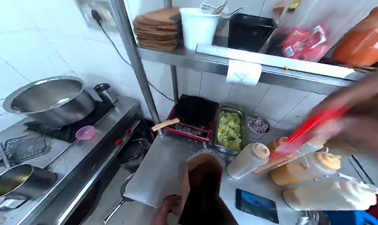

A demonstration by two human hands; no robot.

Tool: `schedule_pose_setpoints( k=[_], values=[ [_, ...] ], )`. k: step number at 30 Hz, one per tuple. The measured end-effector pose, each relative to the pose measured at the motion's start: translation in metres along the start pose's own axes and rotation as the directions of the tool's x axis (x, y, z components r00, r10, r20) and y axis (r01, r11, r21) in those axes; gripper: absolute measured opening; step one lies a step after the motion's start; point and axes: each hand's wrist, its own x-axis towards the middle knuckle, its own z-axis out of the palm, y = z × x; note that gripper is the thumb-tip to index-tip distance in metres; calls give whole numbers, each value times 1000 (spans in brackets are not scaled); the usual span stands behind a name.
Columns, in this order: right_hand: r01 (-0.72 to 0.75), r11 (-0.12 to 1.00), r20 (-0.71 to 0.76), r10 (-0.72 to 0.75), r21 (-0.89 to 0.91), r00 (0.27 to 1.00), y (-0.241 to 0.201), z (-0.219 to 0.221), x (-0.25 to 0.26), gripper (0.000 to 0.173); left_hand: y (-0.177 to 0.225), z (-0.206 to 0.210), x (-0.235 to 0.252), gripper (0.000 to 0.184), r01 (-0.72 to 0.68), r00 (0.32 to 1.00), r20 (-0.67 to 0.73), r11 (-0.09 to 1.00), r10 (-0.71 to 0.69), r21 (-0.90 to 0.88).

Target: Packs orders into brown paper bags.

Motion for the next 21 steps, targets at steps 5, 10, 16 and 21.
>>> schedule_pose_setpoints(
  k=[5,10,16,21],
  values=[
    [-174,982,165,184,-75,969,10,156,-26,21,8,-10,8,73,-114,993,38,993,114,-16],
    [-483,875,141,477,11,867,27,163,-108,36,6,-13,7,64,-191,980,32,977,194,-95],
    [-404,887,-260,453,222,853,62,285,-125,46,7,13,44,53,-242,968,-5,931,250,-274],
    [-338,920,-283,384,198,879,82,271,-106,34,11,4,80,24,-346,938,-77,921,338,-176]
  ],
)
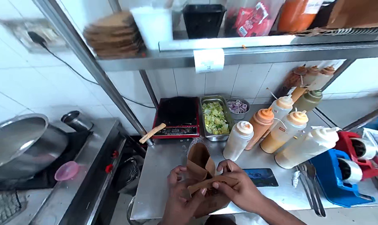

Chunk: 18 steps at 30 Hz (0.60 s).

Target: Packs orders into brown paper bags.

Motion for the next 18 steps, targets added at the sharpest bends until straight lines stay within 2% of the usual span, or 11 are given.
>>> schedule_pose_setpoints(
  k=[3,5,7,9,11,13,16,17,18],
  values=[
    [48,996,258,-27,-75,966,-2,-26,26,30,1,-12,28,33,-63,978,196,998,66,-25],
    [66,997,373,-44,-46,927,-2,-33,45,23,1,-11,49,30,-65,948,298,987,106,-146],
    [95,994,296,-105,47,950,-3,-29,51,17,-4,-12,61,22,-26,918,368,950,146,-311],
    [194,973,222,-218,124,950,-1,-25,45,13,-6,-16,65,16,14,916,360,885,175,-465],
    [306,943,70,-317,128,946,6,-18,33,10,-6,-14,58,28,21,939,302,847,167,-532],
    [355,924,-78,-347,142,935,12,-13,24,15,-1,-11,54,41,-16,947,271,865,175,-502],
    [329,937,-182,-306,116,934,12,-12,24,45,8,-9,60,64,-107,917,332,938,221,-329],
    [310,944,-180,-287,115,941,11,-13,24,54,13,-9,63,66,-124,902,374,959,216,-254],
    [287,951,-155,-268,116,951,11,-16,24,61,18,-8,66,59,-120,892,408,972,195,-203]
  ],
)
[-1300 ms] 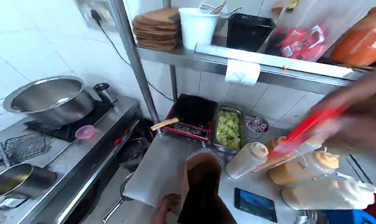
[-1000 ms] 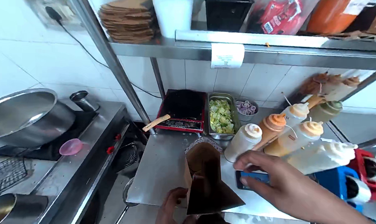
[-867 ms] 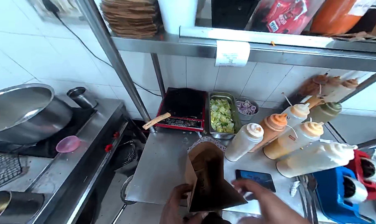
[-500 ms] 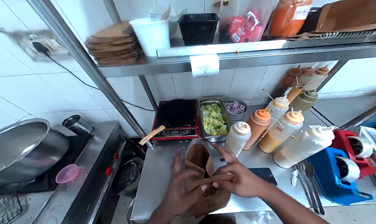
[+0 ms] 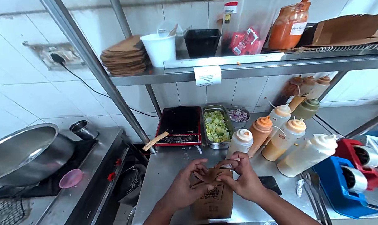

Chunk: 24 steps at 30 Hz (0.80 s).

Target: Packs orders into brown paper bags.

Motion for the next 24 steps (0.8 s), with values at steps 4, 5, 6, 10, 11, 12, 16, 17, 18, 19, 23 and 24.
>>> schedule_pose_setpoints(
  k=[4,5,6,10,11,12,16,17,18,19,23,24],
  values=[
    [-29,996,95,37,-88,995,-2,-12,5,31,7,-5,7,15,143,990,-1,989,-143,38],
    [-17,994,96,28,-111,995,-2,-14,6,19,5,-4,6,16,154,987,-43,987,-153,39],
    [-14,993,88,24,-119,996,-3,-14,7,16,3,-3,4,17,154,984,-97,988,-151,29],
    [-87,996,166,86,-4,982,-9,-14,11,15,-2,-1,1,18,103,977,-185,994,-108,-39],
    [-129,992,171,125,11,977,-10,-13,12,13,-3,-2,0,17,89,975,-199,995,-97,-49],
    [-183,983,183,177,17,967,-11,-12,13,17,-4,-2,0,17,81,972,-214,994,-94,-67],
    [-332,943,231,317,29,920,-9,-9,19,29,-8,-6,-3,14,130,966,-206,982,-157,-139],
    [-358,933,231,339,42,912,-8,-8,19,25,-9,-8,-5,13,170,966,-162,967,-201,-187],
    [-389,920,245,366,50,898,-8,-8,21,24,-11,-12,-8,14,207,965,-108,949,-238,-239],
    [-430,901,275,400,55,874,-8,-8,23,24,-12,-15,-10,15,235,962,-73,933,-264,-271],
    [-430,901,260,427,-48,866,-14,-7,29,33,-6,-9,-15,14,272,931,-145,902,-335,-336],
    [-300,936,174,332,-184,927,-17,-2,28,36,-2,-6,-15,13,272,917,-195,902,-349,-335]
  ],
)
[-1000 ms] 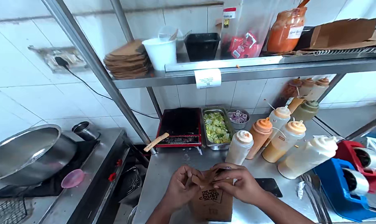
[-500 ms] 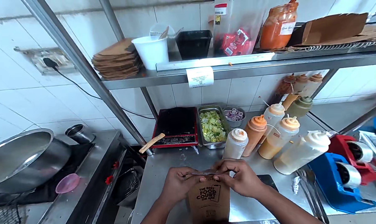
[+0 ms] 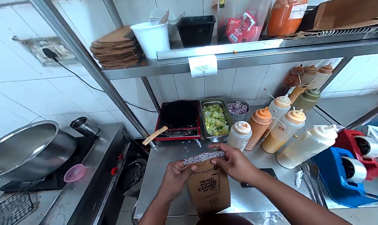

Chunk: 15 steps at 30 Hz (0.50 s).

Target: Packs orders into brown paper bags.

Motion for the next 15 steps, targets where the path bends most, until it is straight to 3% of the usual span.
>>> schedule_pose_setpoints(
  k=[2,4,8,11,15],
  values=[
    [219,908,-162,-292,-358,943,-14,13,-2,34,4,7,-3,13,-12,995,-104,1000,14,20],
    [337,807,-146,-454,-485,879,-36,31,-4,21,7,10,-7,12,-28,983,-181,998,37,54],
    [405,752,101,-417,-519,903,-55,64,12,23,10,8,-19,17,-23,955,-286,982,77,188],
    [438,738,168,-415,-513,894,-65,72,19,20,16,10,-36,14,-16,932,-332,933,144,360],
    [522,715,254,-458,-465,852,-84,79,7,14,18,3,-67,11,-35,924,-334,910,187,412]
  ],
)
